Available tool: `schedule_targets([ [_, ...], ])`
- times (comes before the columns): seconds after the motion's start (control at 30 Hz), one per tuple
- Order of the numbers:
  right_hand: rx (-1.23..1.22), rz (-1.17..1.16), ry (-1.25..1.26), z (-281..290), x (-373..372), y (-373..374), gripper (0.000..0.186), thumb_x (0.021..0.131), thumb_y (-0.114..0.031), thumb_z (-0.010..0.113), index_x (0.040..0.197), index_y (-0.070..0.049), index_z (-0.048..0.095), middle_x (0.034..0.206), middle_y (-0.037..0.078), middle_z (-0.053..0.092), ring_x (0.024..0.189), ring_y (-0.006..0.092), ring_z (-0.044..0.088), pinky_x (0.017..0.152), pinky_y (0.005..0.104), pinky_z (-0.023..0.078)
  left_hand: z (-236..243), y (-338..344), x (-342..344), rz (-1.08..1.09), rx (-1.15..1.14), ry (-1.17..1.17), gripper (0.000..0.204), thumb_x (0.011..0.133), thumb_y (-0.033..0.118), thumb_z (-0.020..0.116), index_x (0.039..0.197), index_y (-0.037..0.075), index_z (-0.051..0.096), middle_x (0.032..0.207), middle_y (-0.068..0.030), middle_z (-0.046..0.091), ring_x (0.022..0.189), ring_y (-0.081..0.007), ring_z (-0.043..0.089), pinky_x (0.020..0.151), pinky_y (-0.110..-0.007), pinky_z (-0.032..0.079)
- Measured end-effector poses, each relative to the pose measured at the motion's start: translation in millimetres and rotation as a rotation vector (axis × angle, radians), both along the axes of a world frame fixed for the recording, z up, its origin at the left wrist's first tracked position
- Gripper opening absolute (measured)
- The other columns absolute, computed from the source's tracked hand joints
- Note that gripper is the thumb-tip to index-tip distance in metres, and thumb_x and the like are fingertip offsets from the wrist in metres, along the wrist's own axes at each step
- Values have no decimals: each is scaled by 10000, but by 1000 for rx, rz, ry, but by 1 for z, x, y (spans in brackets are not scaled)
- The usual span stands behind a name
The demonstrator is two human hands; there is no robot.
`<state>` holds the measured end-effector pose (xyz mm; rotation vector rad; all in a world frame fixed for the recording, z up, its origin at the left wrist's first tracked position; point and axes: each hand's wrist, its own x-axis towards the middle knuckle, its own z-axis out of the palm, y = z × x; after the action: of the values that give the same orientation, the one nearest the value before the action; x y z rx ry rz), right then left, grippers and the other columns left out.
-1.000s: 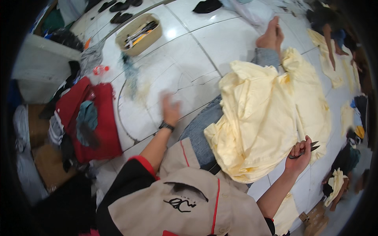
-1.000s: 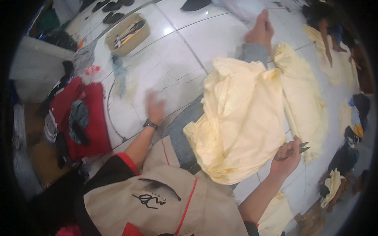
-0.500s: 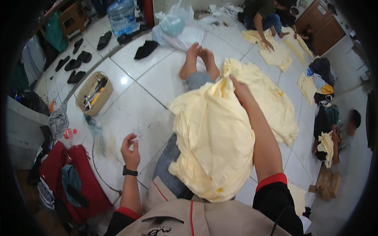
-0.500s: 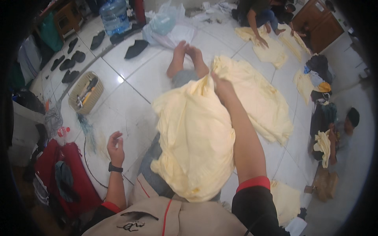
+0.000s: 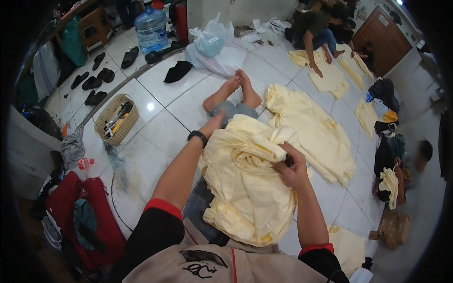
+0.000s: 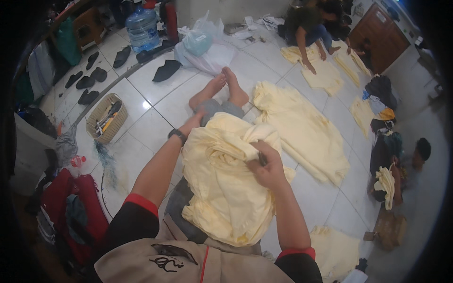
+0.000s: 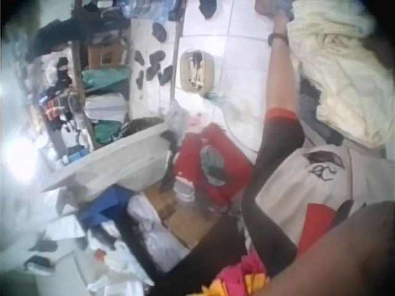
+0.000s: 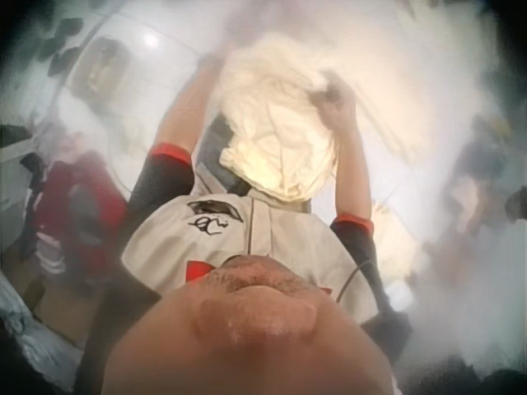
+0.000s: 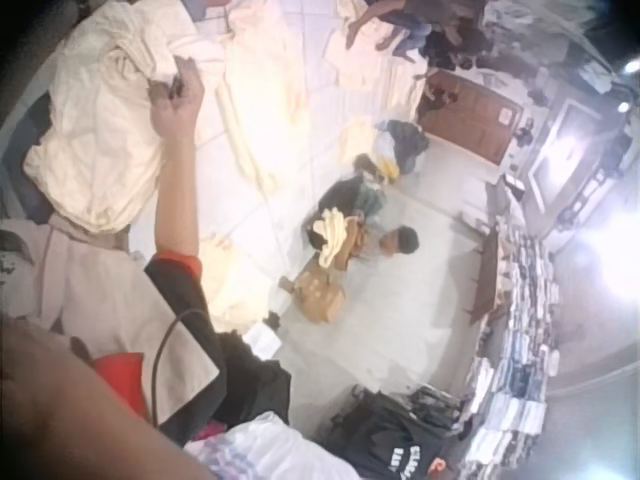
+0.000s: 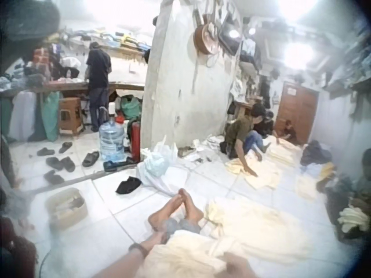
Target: The person uses scissors to cut the seams and edges of a stack of yellow shirts. They trim the fabric along the hems and sleeves, occasionally lifting the shirts to access different layers.
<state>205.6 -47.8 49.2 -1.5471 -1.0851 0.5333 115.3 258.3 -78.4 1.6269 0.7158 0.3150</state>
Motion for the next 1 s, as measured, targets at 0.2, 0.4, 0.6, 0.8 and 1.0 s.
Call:
schedule_targets([
  [0.2,80,-367,298,-6,-24,-38,460,896,112,610,1342,0,612,1219,80,669,1064,190,637,970,316,481,-8,-47,17,-509,-103,-107,816,1051,582,531,1560,-39,390,1642,-172,408,1470,-284,437,1249,-411,291],
  [0.4,282,-363,492,-9,-10,-62,429,1051,-350,570,1338,-32,554,1180,56,629,1016,140,617,885,289,513,87,-123,-41,-481,-172,-445,1032,903,111,791,1651,-9,90,1573,-223,444,1473,-289,440,1221,-393,357],
  [0.6,263,-783,586,4,-16,-56,229,964,-136,709,1119,-86,547,1050,14,572,938,115,579,851,271,493,140,-190,-74,-433,-81,-319,1283,845,59,838,1633,-8,-172,1564,-222,453,1393,-249,518,1190,-374,390],
  [0.8,353,-741,234,28,-25,-68,374,804,92,689,1091,-91,534,1105,23,536,1007,142,555,902,280,472,115,-179,-49,-42,160,-284,875,863,257,858,1524,-90,401,1241,-246,704,1171,-329,700,1016,-398,534],
  [1.0,420,-919,-278,140,22,-135,426,795,108,646,1186,-46,574,1146,37,553,1106,160,572,1017,337,470,157,-93,-71,88,-94,-616,228,1014,89,668,1190,-49,712,1083,-93,768,885,-155,728,773,-296,580],
])
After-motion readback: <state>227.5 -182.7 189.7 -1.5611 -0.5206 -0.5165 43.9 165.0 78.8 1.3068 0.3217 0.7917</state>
